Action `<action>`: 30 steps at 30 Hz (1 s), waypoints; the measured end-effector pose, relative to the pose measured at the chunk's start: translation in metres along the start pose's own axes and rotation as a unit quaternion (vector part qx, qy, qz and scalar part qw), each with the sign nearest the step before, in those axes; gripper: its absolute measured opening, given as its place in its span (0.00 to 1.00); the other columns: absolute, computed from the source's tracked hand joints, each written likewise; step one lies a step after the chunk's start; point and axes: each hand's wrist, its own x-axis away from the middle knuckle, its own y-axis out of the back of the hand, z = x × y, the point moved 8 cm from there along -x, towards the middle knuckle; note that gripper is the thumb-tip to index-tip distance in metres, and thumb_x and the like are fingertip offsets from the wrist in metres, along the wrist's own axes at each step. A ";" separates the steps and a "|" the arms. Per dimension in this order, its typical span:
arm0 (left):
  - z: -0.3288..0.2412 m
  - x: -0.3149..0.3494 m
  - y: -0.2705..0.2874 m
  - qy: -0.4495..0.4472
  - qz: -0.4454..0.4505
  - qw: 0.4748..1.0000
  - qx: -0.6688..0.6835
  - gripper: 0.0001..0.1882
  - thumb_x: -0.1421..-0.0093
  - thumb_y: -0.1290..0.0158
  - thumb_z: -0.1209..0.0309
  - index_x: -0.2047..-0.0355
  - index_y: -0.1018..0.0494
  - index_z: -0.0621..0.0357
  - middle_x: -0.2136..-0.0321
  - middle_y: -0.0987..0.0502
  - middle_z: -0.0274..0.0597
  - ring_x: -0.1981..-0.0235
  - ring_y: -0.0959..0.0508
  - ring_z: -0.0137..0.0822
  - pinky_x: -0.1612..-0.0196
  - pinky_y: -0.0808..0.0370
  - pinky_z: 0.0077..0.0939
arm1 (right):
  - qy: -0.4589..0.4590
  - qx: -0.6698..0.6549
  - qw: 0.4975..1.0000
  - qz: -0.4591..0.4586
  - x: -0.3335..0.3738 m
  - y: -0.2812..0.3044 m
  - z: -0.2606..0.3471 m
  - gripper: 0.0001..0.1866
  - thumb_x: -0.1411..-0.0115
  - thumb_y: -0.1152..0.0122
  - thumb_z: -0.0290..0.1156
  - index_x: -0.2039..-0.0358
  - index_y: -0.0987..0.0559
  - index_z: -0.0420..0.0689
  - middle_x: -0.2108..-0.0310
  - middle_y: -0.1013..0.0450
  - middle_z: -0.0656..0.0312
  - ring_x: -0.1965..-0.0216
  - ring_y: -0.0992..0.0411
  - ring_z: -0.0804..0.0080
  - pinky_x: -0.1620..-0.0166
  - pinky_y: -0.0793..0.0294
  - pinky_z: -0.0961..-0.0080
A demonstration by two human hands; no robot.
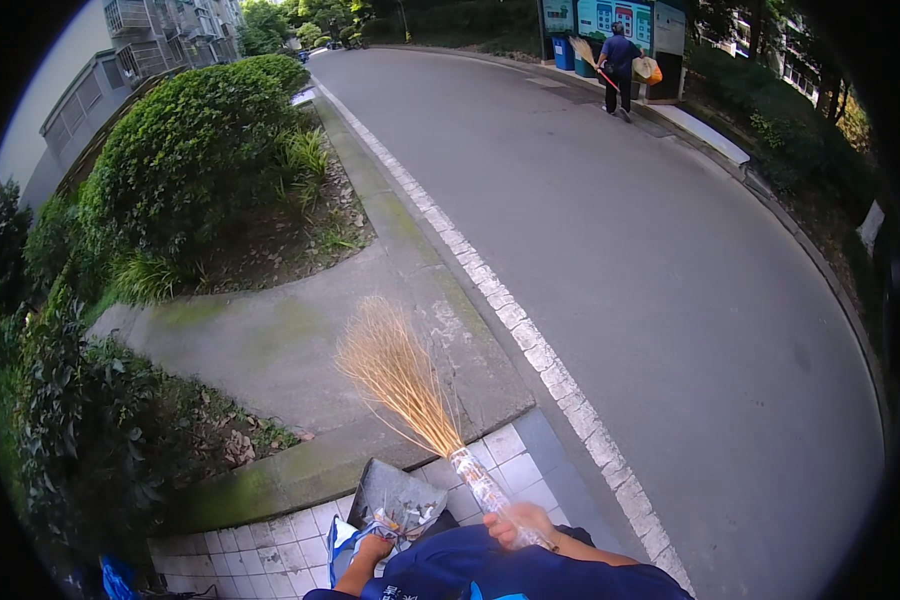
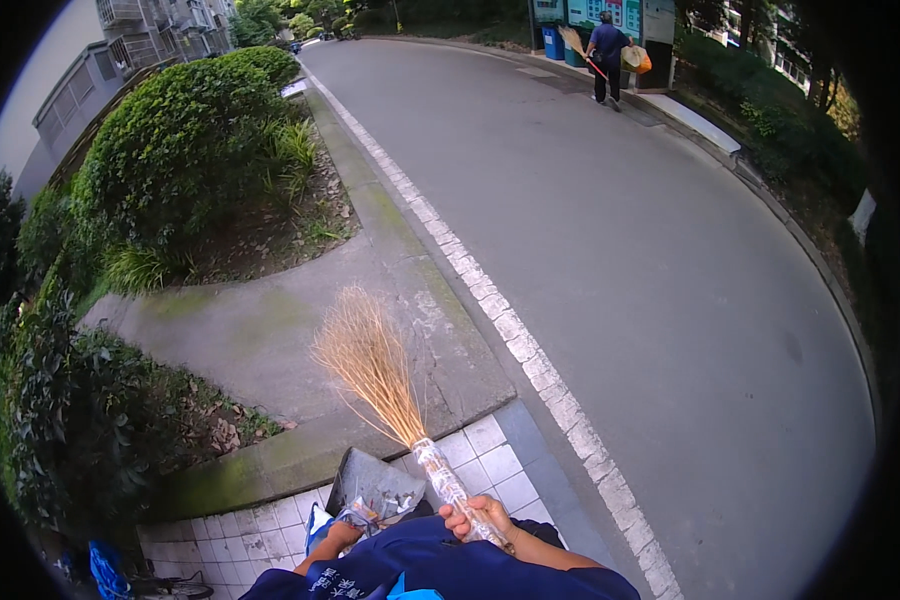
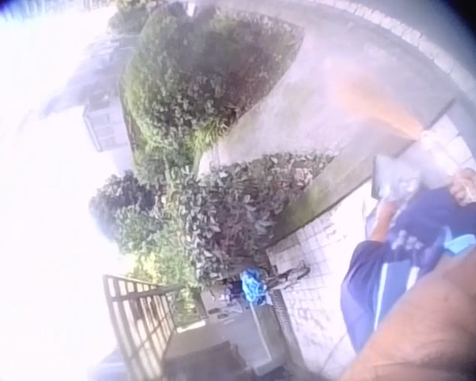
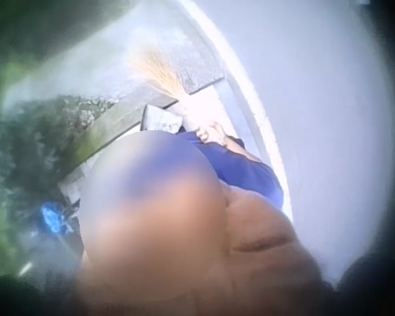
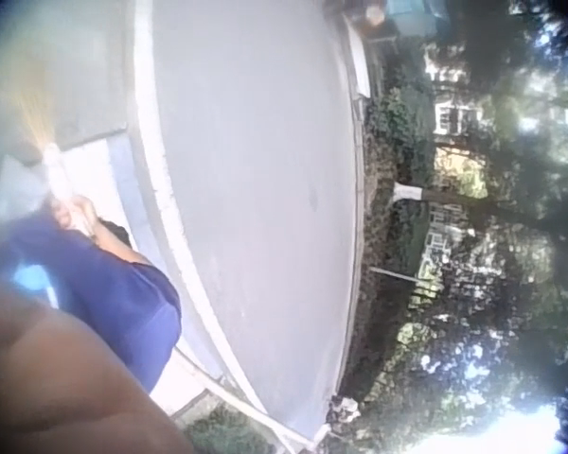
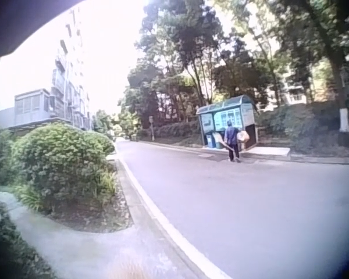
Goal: The person assembles a broom by inserting a handle into a broom head, picks up a dustpan, and walks along a paved pathway carrying the cleaning supplies.
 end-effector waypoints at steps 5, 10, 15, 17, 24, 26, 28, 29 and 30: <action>0.008 -0.030 0.009 -0.038 -0.005 0.999 -0.017 0.25 0.52 0.50 0.50 0.66 0.24 0.60 0.64 0.25 0.57 0.58 0.25 0.50 0.54 0.29 0.36 | 0.017 0.065 0.998 0.001 -0.028 -0.017 0.011 0.26 0.51 0.46 0.34 0.55 0.38 0.31 0.72 0.37 0.57 0.73 0.35 0.69 0.69 0.30 0.77; -0.001 -0.038 0.017 -0.126 0.034 0.987 -0.091 0.27 0.54 0.49 0.47 0.66 0.24 0.59 0.64 0.24 0.55 0.59 0.24 0.48 0.56 0.28 0.36 | 0.034 0.081 0.996 0.004 -0.040 -0.024 0.022 0.26 0.49 0.48 0.34 0.54 0.37 0.30 0.70 0.37 0.57 0.72 0.36 0.70 0.67 0.30 0.77; 0.034 -0.066 -0.017 -0.109 0.017 0.994 -0.005 0.28 0.56 0.47 0.45 0.67 0.23 0.59 0.66 0.23 0.54 0.60 0.24 0.48 0.57 0.29 0.36 | 0.070 0.086 0.993 -0.025 -0.049 -0.026 0.020 0.22 0.49 0.46 0.32 0.57 0.36 0.32 0.72 0.35 0.54 0.74 0.33 0.69 0.67 0.26 0.75; 0.034 -0.073 -0.027 -0.107 0.027 0.994 -0.020 0.28 0.57 0.47 0.45 0.68 0.23 0.59 0.66 0.23 0.54 0.60 0.24 0.48 0.57 0.29 0.36 | 0.014 0.097 0.995 -0.010 -0.045 -0.023 0.014 0.22 0.49 0.46 0.32 0.57 0.35 0.31 0.73 0.32 0.54 0.74 0.30 0.67 0.68 0.25 0.74; 0.026 -0.094 -0.047 -0.115 0.045 0.991 -0.060 0.28 0.57 0.46 0.45 0.68 0.23 0.59 0.66 0.23 0.54 0.60 0.24 0.48 0.58 0.29 0.36 | 0.007 0.071 0.997 0.021 -0.031 -0.018 0.018 0.22 0.48 0.50 0.32 0.55 0.37 0.31 0.72 0.35 0.53 0.71 0.32 0.65 0.66 0.25 0.73; 0.021 -0.099 -0.050 -0.119 0.053 0.989 -0.065 0.28 0.58 0.45 0.45 0.69 0.23 0.59 0.67 0.23 0.54 0.60 0.24 0.48 0.58 0.29 0.36 | 0.015 0.068 0.997 0.023 -0.028 -0.015 0.023 0.22 0.47 0.50 0.32 0.56 0.37 0.32 0.71 0.35 0.53 0.72 0.32 0.66 0.66 0.24 0.74; 0.026 -0.103 -0.055 -0.116 0.056 0.989 -0.069 0.28 0.58 0.45 0.45 0.69 0.23 0.59 0.67 0.23 0.54 0.60 0.24 0.48 0.58 0.29 0.36 | 0.042 0.072 0.997 -0.004 -0.028 -0.008 0.027 0.21 0.47 0.51 0.32 0.56 0.37 0.32 0.70 0.35 0.53 0.73 0.33 0.68 0.66 0.24 0.74; 0.029 -0.099 -0.054 -0.108 0.059 0.990 -0.065 0.28 0.58 0.45 0.45 0.69 0.23 0.60 0.67 0.23 0.54 0.60 0.24 0.48 0.58 0.29 0.36 | 0.064 0.096 0.993 -0.013 -0.033 -0.002 0.033 0.21 0.46 0.51 0.31 0.55 0.39 0.32 0.68 0.35 0.53 0.72 0.33 0.70 0.67 0.25 0.75; 0.032 -0.102 -0.053 -0.100 0.057 0.991 -0.063 0.28 0.58 0.45 0.46 0.70 0.23 0.60 0.67 0.23 0.54 0.61 0.24 0.49 0.58 0.29 0.36 | 0.066 0.095 0.993 -0.014 -0.032 -0.007 0.033 0.21 0.46 0.51 0.31 0.55 0.39 0.32 0.68 0.35 0.53 0.72 0.33 0.70 0.67 0.25 0.75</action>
